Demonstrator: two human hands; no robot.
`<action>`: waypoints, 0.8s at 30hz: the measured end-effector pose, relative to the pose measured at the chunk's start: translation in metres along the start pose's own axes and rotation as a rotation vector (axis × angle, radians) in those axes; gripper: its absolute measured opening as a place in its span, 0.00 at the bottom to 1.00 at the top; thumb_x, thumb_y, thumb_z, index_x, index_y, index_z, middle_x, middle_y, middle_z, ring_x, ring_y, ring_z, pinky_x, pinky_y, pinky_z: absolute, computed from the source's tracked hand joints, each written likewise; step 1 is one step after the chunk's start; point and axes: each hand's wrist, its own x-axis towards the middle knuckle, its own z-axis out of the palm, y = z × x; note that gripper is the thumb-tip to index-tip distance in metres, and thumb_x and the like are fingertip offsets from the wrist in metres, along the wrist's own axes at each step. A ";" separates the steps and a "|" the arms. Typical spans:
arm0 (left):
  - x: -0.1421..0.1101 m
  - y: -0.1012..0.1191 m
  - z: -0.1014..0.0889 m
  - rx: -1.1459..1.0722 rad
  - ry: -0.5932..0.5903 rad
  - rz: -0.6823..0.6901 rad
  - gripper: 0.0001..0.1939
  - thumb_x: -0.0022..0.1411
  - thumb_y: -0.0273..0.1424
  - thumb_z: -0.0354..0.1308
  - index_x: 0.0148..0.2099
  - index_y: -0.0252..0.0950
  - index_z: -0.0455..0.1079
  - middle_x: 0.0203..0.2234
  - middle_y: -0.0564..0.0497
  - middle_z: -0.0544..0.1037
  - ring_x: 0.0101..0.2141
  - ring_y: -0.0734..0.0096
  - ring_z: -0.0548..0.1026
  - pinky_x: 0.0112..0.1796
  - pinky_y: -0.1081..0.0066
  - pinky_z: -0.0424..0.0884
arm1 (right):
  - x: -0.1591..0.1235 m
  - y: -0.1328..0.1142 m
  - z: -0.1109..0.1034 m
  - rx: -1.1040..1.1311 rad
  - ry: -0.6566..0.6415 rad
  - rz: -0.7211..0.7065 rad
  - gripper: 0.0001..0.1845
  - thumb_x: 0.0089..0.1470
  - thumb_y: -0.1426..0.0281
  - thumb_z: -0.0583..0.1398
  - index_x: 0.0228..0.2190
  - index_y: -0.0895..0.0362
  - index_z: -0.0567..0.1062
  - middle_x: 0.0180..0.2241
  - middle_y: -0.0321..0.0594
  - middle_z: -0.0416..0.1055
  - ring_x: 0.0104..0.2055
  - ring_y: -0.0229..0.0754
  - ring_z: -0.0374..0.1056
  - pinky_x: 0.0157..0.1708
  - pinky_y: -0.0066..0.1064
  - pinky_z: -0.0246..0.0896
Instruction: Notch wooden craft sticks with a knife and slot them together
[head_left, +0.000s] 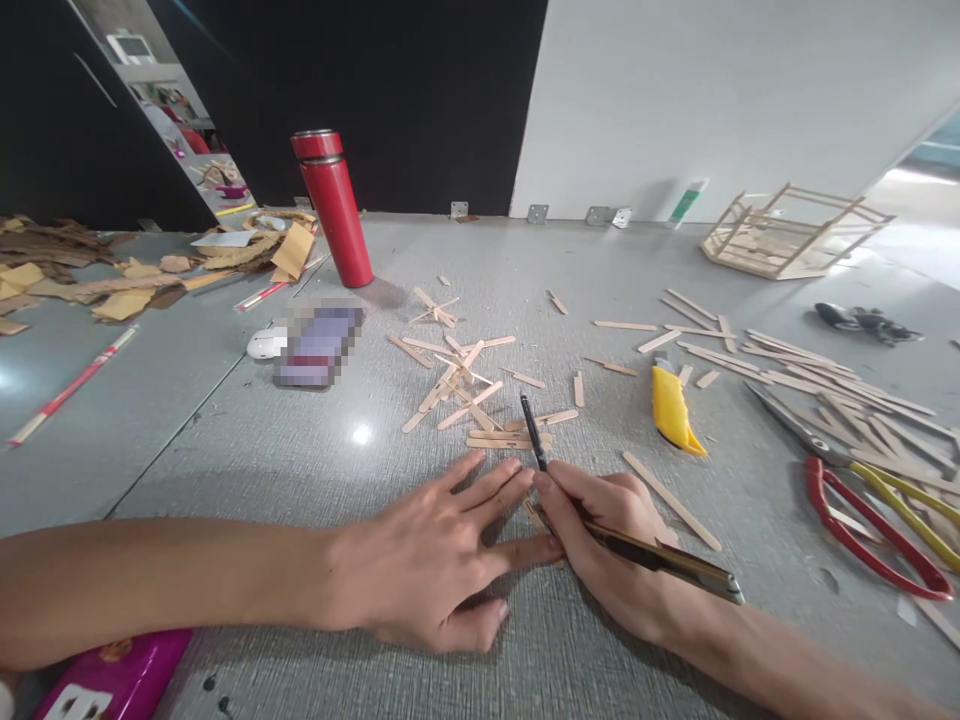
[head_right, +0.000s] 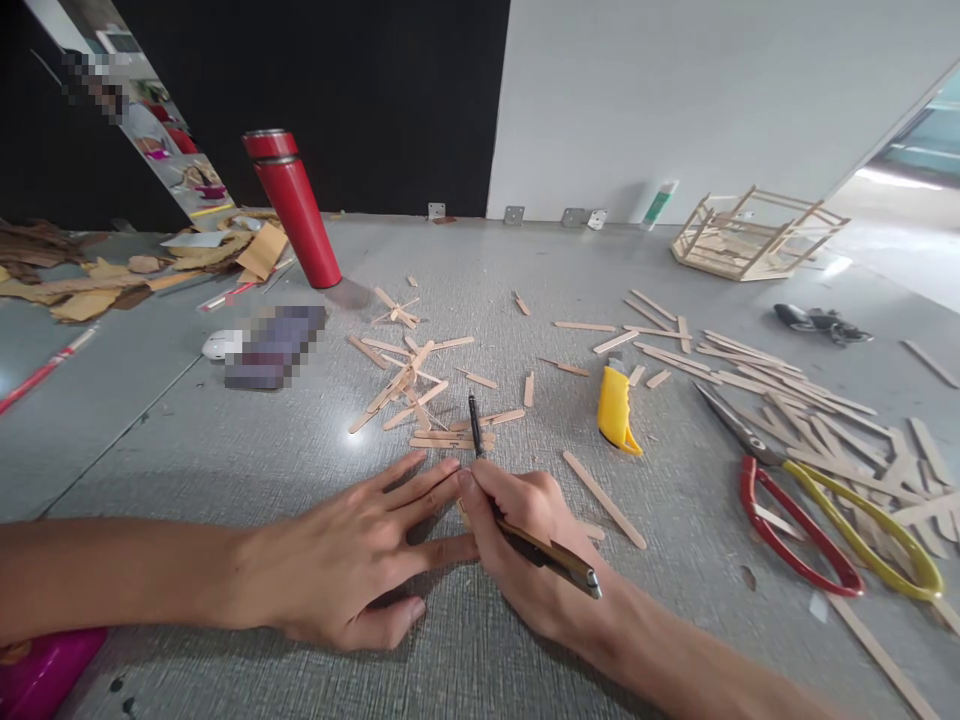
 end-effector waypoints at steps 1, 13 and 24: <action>0.000 0.000 0.000 0.006 -0.002 0.000 0.34 0.71 0.40 0.51 0.74 0.34 0.52 0.71 0.28 0.54 0.71 0.37 0.49 0.67 0.40 0.48 | 0.001 -0.001 -0.001 -0.001 0.007 -0.005 0.20 0.71 0.66 0.51 0.24 0.52 0.58 0.18 0.26 0.51 0.19 0.35 0.48 0.24 0.31 0.48; 0.001 -0.001 0.001 0.035 -0.006 0.009 0.34 0.73 0.39 0.50 0.75 0.35 0.49 0.72 0.29 0.50 0.71 0.38 0.48 0.67 0.41 0.49 | 0.003 0.000 0.002 0.142 0.137 0.013 0.23 0.71 0.63 0.52 0.22 0.52 0.59 0.15 0.26 0.57 0.16 0.32 0.52 0.20 0.29 0.49; 0.000 0.000 0.002 0.071 -0.012 0.017 0.35 0.72 0.39 0.50 0.75 0.33 0.47 0.69 0.24 0.54 0.71 0.35 0.49 0.67 0.40 0.50 | 0.004 -0.003 0.006 0.081 0.160 -0.008 0.22 0.70 0.64 0.54 0.23 0.52 0.58 0.17 0.25 0.52 0.18 0.34 0.49 0.21 0.29 0.47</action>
